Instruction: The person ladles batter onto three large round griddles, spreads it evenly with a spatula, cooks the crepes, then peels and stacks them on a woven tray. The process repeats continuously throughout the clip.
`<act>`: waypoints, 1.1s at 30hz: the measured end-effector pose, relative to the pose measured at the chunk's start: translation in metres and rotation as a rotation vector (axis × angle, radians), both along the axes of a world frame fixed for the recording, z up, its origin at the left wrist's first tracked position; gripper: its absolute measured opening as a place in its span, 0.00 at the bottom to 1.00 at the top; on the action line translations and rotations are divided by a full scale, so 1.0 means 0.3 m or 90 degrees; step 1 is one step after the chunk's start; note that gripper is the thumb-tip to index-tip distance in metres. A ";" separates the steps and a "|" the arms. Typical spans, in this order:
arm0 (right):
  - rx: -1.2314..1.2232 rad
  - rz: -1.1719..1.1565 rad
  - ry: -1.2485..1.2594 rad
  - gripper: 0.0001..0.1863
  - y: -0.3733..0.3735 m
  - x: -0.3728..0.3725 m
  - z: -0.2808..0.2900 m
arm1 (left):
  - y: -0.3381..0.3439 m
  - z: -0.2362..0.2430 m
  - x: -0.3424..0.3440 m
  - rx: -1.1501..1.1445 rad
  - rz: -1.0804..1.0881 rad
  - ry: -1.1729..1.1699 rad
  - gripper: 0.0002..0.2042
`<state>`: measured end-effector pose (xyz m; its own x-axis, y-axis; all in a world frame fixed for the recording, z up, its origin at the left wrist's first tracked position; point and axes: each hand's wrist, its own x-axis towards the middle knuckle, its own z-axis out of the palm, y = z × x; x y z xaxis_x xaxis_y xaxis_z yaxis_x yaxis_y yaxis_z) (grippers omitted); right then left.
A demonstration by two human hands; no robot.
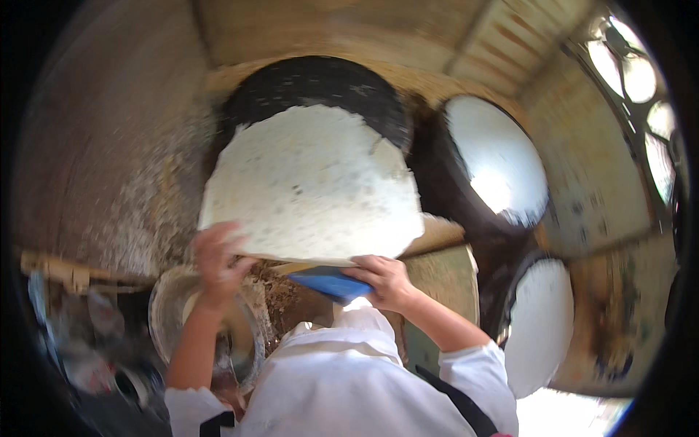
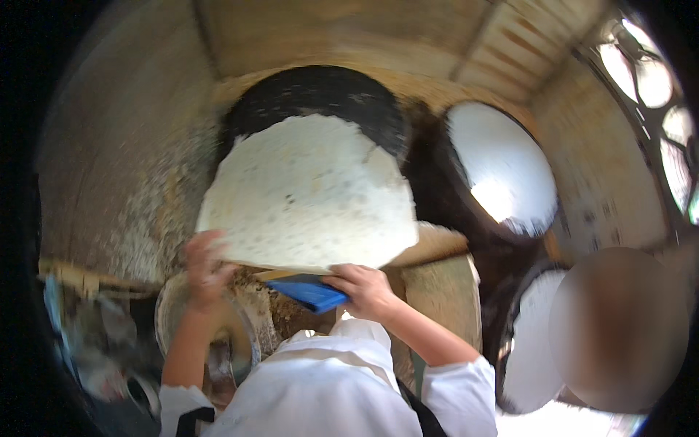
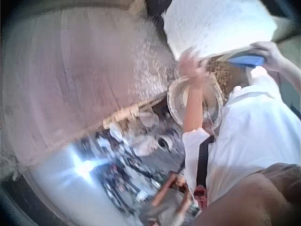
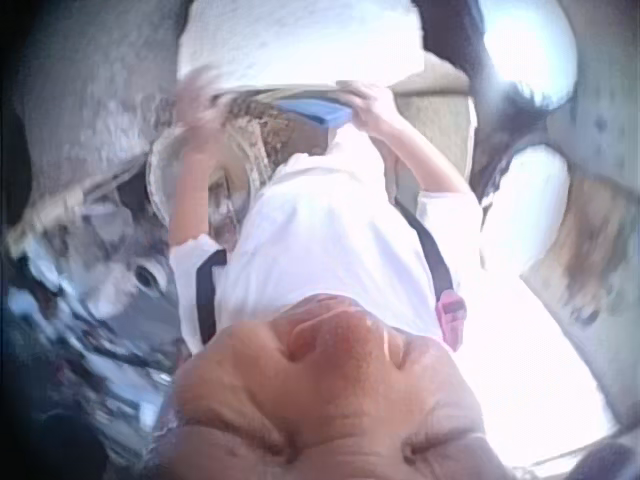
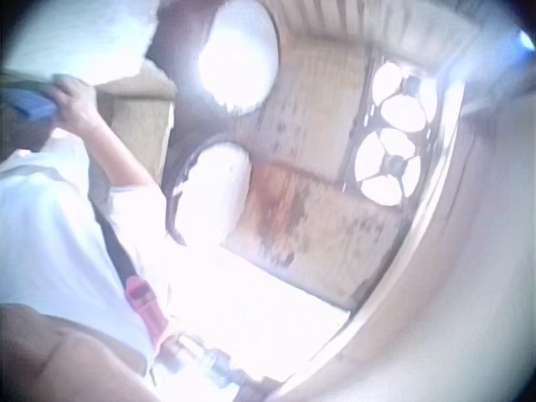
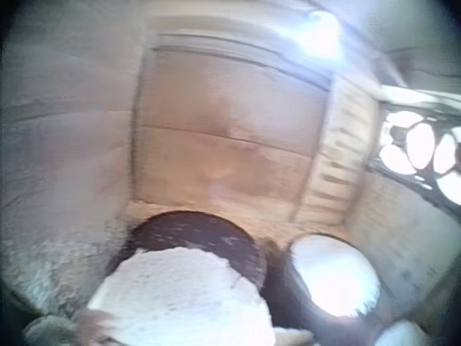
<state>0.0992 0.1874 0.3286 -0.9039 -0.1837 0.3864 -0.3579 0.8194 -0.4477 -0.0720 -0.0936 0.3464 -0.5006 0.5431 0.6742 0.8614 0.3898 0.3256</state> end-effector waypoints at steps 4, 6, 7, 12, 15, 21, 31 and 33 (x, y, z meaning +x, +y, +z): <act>-0.219 -0.154 0.054 0.19 -0.156 0.095 0.089 | -0.074 0.077 0.002 0.115 0.075 0.018 0.13; -0.300 -0.254 0.067 0.16 -0.193 0.146 0.150 | -0.079 0.042 0.029 0.164 0.107 -0.084 0.11; -0.337 -0.297 0.103 0.14 -0.200 0.177 0.183 | -0.079 0.016 0.039 0.193 0.117 -0.155 0.12; -0.605 -0.475 0.217 0.11 -0.127 0.416 0.294 | -0.007 -0.172 0.120 0.094 0.072 -0.371 0.13; -0.733 -0.590 0.349 0.11 -0.072 0.669 0.330 | 0.074 -0.312 0.246 0.002 0.049 -0.504 0.13; -0.719 -0.906 0.563 0.11 -0.140 1.320 0.399 | 0.318 -0.731 0.555 -0.087 0.136 -1.198 0.12; -0.622 -1.166 1.099 0.13 -0.922 2.337 0.423 | 0.607 -0.755 1.642 -0.299 -0.587 -1.686 0.18; -0.566 -1.178 1.226 0.16 -1.136 2.483 0.388 | 0.645 -0.682 1.834 -0.427 -0.640 -1.657 0.15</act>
<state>0.8440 -0.1534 0.4449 0.9601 0.2781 -0.0278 -0.1812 0.5440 -0.8193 0.4781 0.0998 0.1419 0.6495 0.6559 -0.3847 -0.5658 0.7549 0.3318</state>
